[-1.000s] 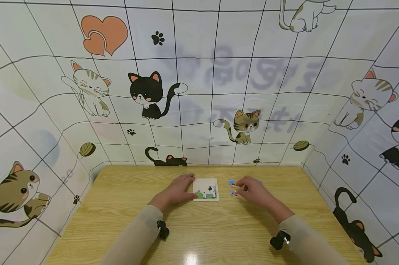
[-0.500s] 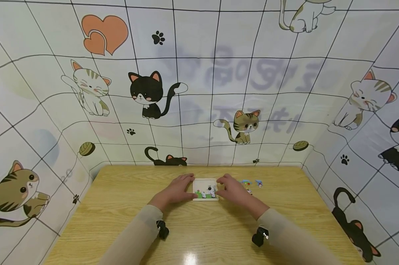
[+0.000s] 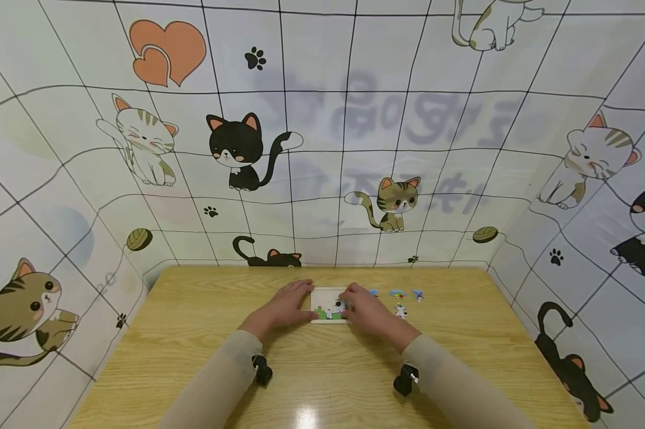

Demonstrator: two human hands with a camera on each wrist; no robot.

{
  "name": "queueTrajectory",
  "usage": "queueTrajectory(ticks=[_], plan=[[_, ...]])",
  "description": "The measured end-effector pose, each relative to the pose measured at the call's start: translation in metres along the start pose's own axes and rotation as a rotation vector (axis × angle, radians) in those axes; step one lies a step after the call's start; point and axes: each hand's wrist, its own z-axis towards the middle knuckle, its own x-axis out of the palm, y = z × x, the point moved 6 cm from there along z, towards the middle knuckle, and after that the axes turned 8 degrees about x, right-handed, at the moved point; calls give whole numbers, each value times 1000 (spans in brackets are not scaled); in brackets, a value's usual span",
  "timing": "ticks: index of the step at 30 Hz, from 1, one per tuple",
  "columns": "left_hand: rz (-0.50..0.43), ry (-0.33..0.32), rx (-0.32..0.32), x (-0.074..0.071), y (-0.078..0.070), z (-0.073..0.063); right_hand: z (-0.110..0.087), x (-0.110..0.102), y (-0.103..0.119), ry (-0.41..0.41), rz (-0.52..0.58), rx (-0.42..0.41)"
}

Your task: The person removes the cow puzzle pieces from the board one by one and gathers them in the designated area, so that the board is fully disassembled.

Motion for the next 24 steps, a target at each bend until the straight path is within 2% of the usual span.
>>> queueTrajectory(ticks=[4, 12, 19, 24], plan=[[-7, 4, -5, 0, 0, 0, 0, 0, 4, 32, 2, -18], [-6, 5, -11, -2, -1, 0, 4, -2, 4, 105, 36, 70], [-9, 1, -3, -2, 0, 0, 9, -2, -1, 109, 166, 141], [-27, -3, 0, 1, 4, 0, 13, -1, -5, 110, 179, 148]])
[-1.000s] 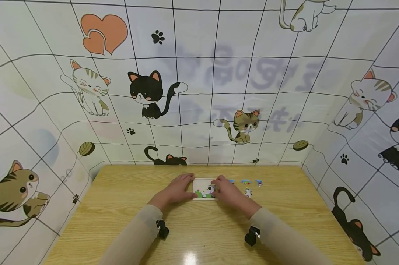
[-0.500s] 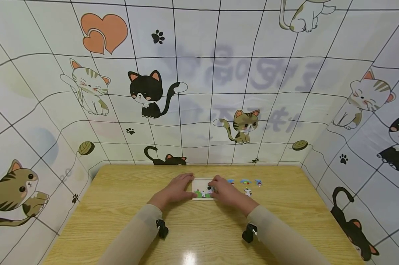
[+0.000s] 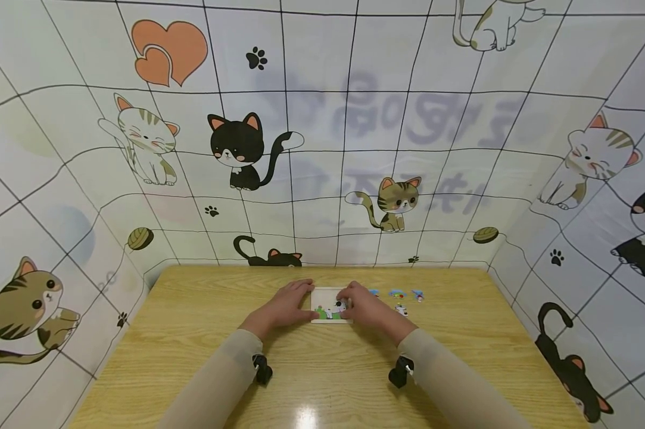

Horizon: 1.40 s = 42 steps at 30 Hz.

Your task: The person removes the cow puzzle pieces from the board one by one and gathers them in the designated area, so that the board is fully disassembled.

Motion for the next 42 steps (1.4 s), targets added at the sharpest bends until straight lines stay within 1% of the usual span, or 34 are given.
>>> queueTrajectory(ticks=[6, 15, 20, 25, 30, 32, 37, 42], plan=[[11, 0, -5, 0, -1, 1, 1, -1, 1, 14, 22, 23], [44, -3, -24, -3, -5, 0, -2, -4, 4, 8, 84, 25], [51, 4, -33, -3, -6, 0, 0, -3, -4, 6, 111, 10], [46, 1, -26, -2, -5, 1, 3, -2, -10, 10, 134, -5], [43, 3, -22, -3, -7, 0, 2, -5, -10, 11, 117, -36], [48, 7, -25, -3, -7, 0, 3, -5, -11, 11, 93, -43], [59, 17, -38, -2, -5, 1, 9, -5, -14, 15, 51, -29], [61, 22, -47, -1, -5, 0, 9, -6, -14, 2, 36, -31]])
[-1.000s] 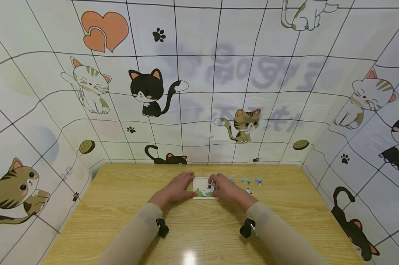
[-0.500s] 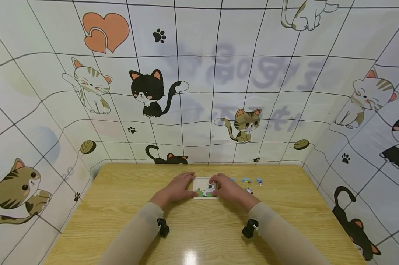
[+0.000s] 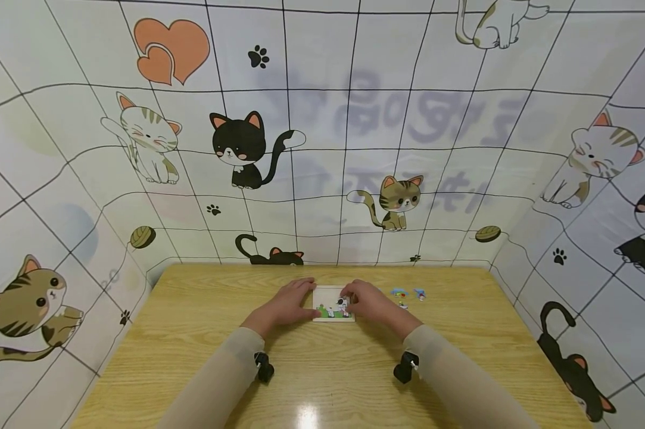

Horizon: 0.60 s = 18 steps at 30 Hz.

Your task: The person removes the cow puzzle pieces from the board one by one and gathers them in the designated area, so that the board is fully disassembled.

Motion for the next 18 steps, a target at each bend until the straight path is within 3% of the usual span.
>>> queueTrajectory(ticks=[18], plan=[[-22, -22, 15, -1, -1, 0, -19, -14, 16, -93, 41, -61]])
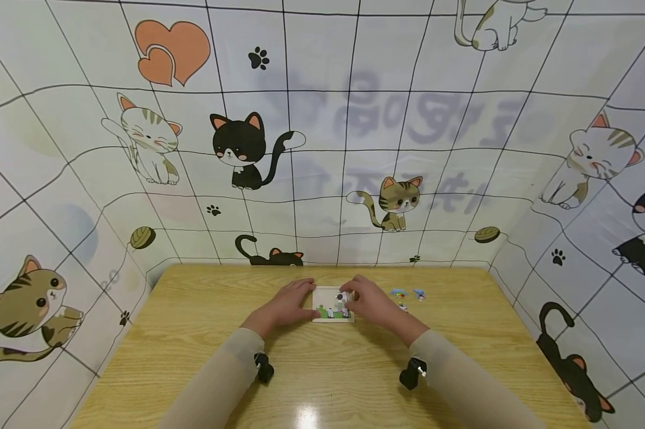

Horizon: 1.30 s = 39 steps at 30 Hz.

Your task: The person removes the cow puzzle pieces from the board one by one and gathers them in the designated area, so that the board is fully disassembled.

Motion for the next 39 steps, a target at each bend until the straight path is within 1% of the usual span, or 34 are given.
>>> queueTrajectory(ticks=[4, 9, 16, 26, 33, 39], plan=[[9, 4, 4, 0, 0, 0, -5, -4, 3, -15, -28, -43], [7, 5, 11, 1, 1, 1, -10, -6, 3, -33, -65, -62], [13, 10, 6, 0, 0, 1, -18, -12, 7, -52, -54, -96], [-5, 11, 19, -1, -1, -1, -29, -22, 6, -52, -28, -108], [-6, 9, 17, -3, -4, -2, -37, -29, 0, -14, -16, -113], [-12, 10, 15, -5, -7, -2, -44, -39, -3, -15, -32, -113]])
